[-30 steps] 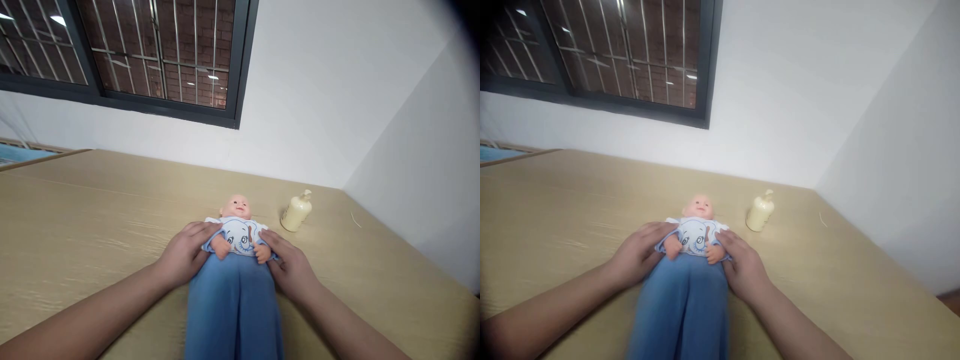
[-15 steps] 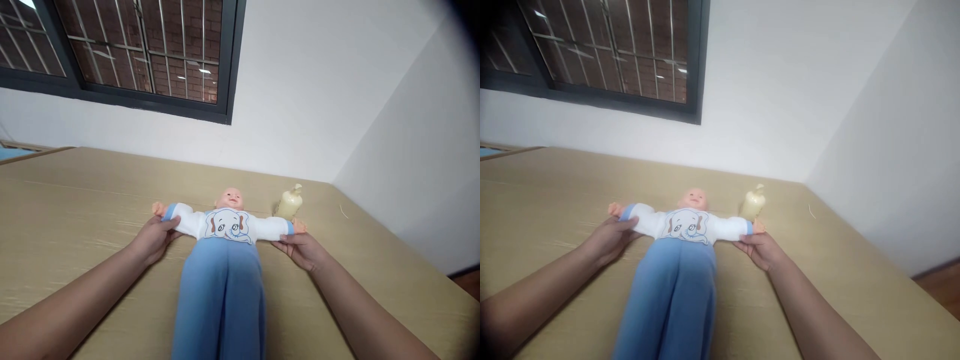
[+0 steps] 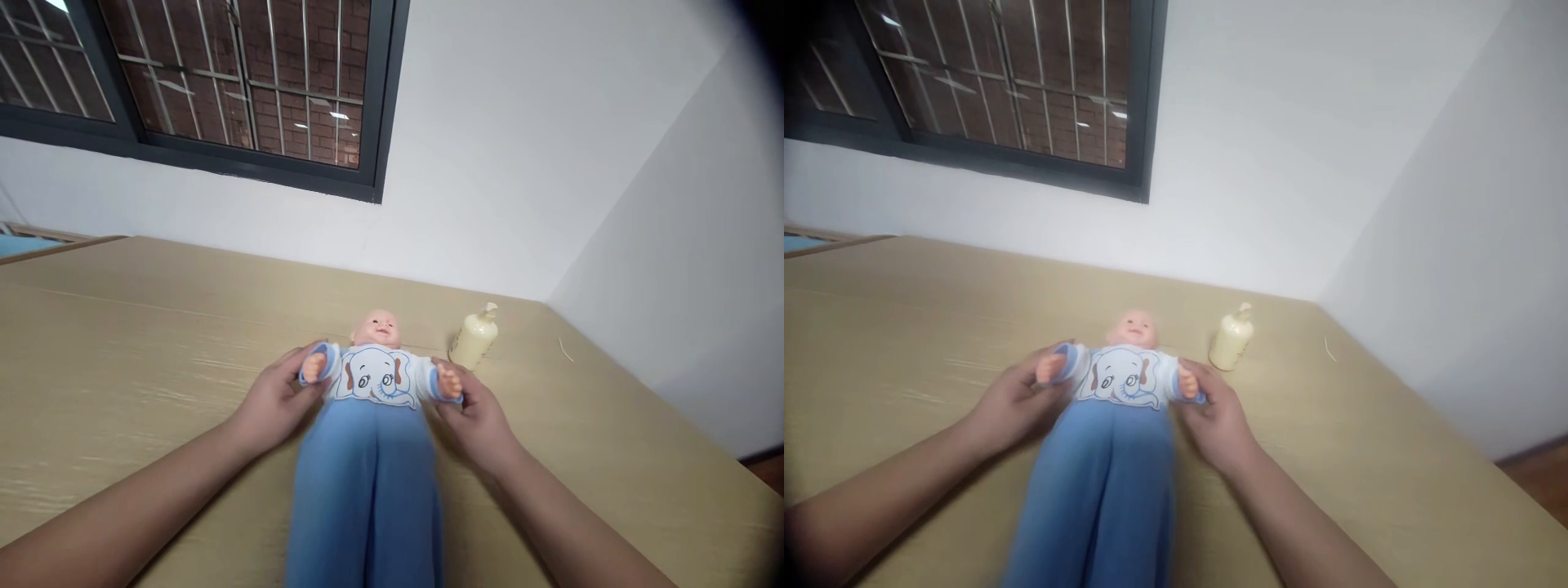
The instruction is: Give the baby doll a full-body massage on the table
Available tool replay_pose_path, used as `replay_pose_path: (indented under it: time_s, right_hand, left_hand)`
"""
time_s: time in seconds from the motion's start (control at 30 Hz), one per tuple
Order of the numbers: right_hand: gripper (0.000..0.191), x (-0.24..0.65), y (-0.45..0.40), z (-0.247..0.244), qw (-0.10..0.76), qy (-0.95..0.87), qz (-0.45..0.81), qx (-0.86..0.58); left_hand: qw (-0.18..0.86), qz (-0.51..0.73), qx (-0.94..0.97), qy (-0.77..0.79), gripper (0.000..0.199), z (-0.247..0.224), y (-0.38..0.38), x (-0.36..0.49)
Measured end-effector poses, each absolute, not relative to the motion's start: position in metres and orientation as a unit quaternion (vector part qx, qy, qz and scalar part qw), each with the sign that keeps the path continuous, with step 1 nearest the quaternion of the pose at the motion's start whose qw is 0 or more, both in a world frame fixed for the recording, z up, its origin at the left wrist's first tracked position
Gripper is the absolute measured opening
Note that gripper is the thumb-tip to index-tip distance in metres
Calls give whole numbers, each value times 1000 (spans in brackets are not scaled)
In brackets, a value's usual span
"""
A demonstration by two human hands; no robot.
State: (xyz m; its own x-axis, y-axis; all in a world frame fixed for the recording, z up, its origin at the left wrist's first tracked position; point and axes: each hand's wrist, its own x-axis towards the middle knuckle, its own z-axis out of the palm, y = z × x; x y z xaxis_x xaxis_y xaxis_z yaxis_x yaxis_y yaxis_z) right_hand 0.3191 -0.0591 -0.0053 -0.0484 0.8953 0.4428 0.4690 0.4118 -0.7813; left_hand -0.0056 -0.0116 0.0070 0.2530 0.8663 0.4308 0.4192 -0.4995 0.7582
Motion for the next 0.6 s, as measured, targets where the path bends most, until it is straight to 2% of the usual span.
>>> replay_pose_path:
  time_s: [0.13, 0.23, 0.43, 0.6]
  right_hand:
    - [65, 308, -66, -10, 376, -785, 59, -488]
    - [72, 305, -67, -12, 322, -820, -5, -474]
    - [75, 297, -71, -8, 255, -834, -46, -487]
    - [73, 302, -69, -17, 310, -812, -8, -495]
  left_hand:
    - [66, 315, 860, 397, 55, 5, -17, -3]
    - [-2, 255, 894, 369, 61, 5, -18, -1]
    - [-36, 219, 905, 363, 66, 4, -19, 2]
    - [-14, 256, 893, 369, 62, 0, -18, 1]
